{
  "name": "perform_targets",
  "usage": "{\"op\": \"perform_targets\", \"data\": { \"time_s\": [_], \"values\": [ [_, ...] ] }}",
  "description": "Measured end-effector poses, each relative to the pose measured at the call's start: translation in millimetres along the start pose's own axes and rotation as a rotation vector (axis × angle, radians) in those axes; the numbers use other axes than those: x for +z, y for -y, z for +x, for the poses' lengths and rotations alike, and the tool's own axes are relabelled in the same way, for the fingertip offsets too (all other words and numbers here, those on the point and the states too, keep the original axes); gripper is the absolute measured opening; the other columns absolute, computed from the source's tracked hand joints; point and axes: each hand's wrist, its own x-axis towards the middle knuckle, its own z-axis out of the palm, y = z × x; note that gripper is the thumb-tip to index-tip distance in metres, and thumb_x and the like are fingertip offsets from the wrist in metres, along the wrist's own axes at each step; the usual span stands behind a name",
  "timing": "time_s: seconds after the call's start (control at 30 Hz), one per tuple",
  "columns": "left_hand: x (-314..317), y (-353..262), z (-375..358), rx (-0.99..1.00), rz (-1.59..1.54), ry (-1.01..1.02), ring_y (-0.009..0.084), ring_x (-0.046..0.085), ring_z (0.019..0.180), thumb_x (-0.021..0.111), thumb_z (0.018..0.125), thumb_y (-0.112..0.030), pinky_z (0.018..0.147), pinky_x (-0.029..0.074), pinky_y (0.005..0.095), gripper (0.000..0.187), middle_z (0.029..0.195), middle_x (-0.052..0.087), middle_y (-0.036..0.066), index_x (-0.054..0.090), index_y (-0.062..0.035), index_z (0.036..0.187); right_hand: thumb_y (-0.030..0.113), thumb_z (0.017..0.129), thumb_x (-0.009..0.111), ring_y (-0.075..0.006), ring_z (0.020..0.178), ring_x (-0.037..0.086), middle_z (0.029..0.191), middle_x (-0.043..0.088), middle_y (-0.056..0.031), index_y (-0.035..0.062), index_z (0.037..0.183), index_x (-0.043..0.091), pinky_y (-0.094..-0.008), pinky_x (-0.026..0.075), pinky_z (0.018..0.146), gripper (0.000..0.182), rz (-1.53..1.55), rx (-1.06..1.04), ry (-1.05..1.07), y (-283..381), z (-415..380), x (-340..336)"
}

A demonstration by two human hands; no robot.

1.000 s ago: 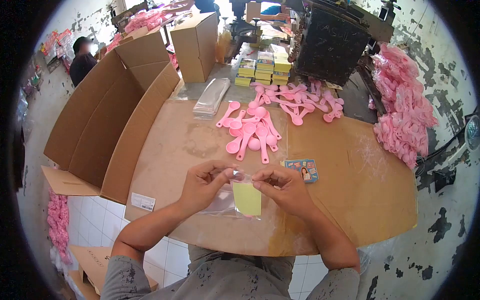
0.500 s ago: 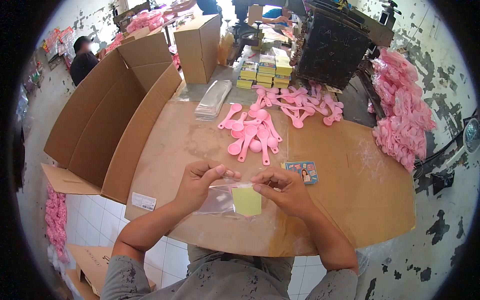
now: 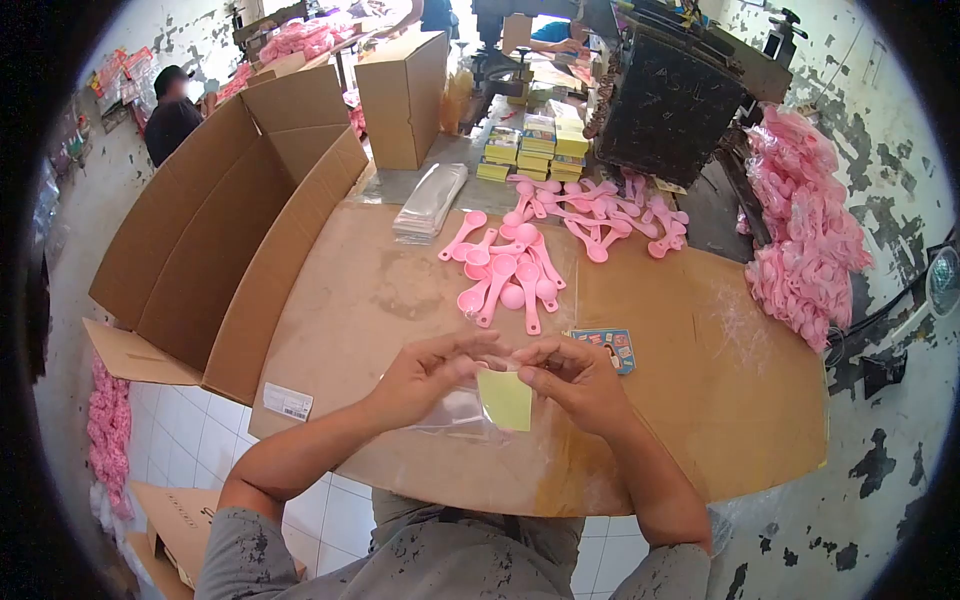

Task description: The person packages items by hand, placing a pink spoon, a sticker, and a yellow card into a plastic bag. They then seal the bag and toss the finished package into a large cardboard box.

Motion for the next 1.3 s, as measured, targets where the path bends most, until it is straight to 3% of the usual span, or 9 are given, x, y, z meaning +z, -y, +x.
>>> {"op": "perform_targets", "data": {
  "time_s": [0.2, 0.3, 0.4, 0.6, 0.8, 0.9, 1.0, 1.3],
  "values": [
    [-4, 0, -1, -0.117, 0.075, 0.006, 0.0136, 0.071, 0.104, 0.065, 0.106, -0.013, 0.091, 0.059, 0.0300, 0.030, 0.118, 0.076, 0.011, 0.068, 0.0017, 0.132, 0.006, 0.096, 0.075, -0.0056, 0.078, 0.064, 0.097, 0.071, -0.0019, 0.0016, 0.111, 0.074, -0.0237, 0.052, 0.069, 0.016, -0.076, -0.013, -0.057, -5, 1, -5],
    [-4, 4, -2, -0.116, 0.131, -0.045, 0.0122, 0.072, 0.097, 0.066, 0.105, -0.012, 0.084, 0.061, 0.0277, 0.025, 0.112, 0.077, 0.010, 0.073, 0.0016, 0.124, 0.004, 0.096, 0.074, -0.0058, 0.081, 0.065, 0.098, 0.072, -0.0015, 0.0012, 0.110, 0.075, -0.0236, 0.052, 0.071, 0.014, -0.070, -0.006, -0.075, -5, 1, -4],
    [-4, 1, -3, -0.024, 0.166, -0.054, 0.0123, 0.073, 0.094, 0.067, 0.104, -0.010, 0.081, 0.061, 0.0261, 0.024, 0.109, 0.077, 0.010, 0.073, 0.0018, 0.124, 0.000, 0.097, 0.070, -0.0073, 0.087, 0.066, 0.102, 0.072, -0.0018, -0.0002, 0.111, 0.074, -0.0242, 0.053, 0.074, 0.014, -0.067, -0.063, -0.038, -4, 2, -5],
    [-6, 4, -4, -0.028, 0.098, -0.030, 0.0126, 0.072, 0.097, 0.065, 0.105, -0.011, 0.083, 0.061, 0.0279, 0.026, 0.111, 0.077, 0.011, 0.072, 0.0031, 0.125, -0.005, 0.097, 0.066, -0.0111, 0.094, 0.066, 0.112, 0.071, -0.0067, -0.0020, 0.113, 0.076, -0.0262, 0.055, 0.080, 0.020, -0.125, -0.150, -0.014, -14, 4, -14],
    [-7, 5, -2, -0.160, -0.108, -0.083, 0.0137, 0.072, 0.100, 0.059, 0.109, -0.022, 0.086, 0.060, 0.0308, 0.032, 0.112, 0.076, 0.011, 0.072, 0.0036, 0.122, 0.002, 0.096, 0.070, -0.0116, 0.091, 0.066, 0.111, 0.073, -0.0074, -0.0002, 0.111, 0.079, -0.0257, 0.054, 0.078, 0.018, -0.120, -0.085, 0.040, -9, 3, -20],
    [-8, 10, -1, -0.143, 0.035, -0.049, 0.0136, 0.073, 0.100, 0.061, 0.108, -0.018, 0.085, 0.060, 0.0291, 0.029, 0.113, 0.076, 0.011, 0.071, 0.0041, 0.124, 0.004, 0.095, 0.072, -0.0100, 0.088, 0.066, 0.109, 0.073, -0.0054, 0.0018, 0.109, 0.080, -0.0251, 0.053, 0.076, 0.016, -0.269, -0.141, 0.020, -10, 4, -17],
    [-4, 8, -1, -0.144, -0.018, -0.036, 0.0120, 0.072, 0.099, 0.065, 0.105, -0.012, 0.084, 0.060, 0.0274, 0.027, 0.113, 0.076, 0.010, 0.069, 0.0034, 0.128, 0.004, 0.094, 0.075, -0.0084, 0.088, 0.065, 0.108, 0.073, -0.0039, 0.0032, 0.108, 0.081, -0.0246, 0.052, 0.074, 0.015, -0.351, -0.098, 0.004, -4, 4, -15],
    [-7, 5, 2, -0.206, 0.039, -0.026, 0.0104, 0.072, 0.101, 0.066, 0.105, -0.009, 0.087, 0.058, 0.0257, 0.031, 0.114, 0.075, 0.009, 0.065, 0.0029, 0.133, 0.002, 0.094, 0.075, -0.0075, 0.086, 0.064, 0.104, 0.071, -0.0019, 0.0012, 0.123, 0.070, -0.0244, 0.052, 0.076, 0.029, -0.092, -0.004, 0.057, -4, 5, -8]
  ]
}}
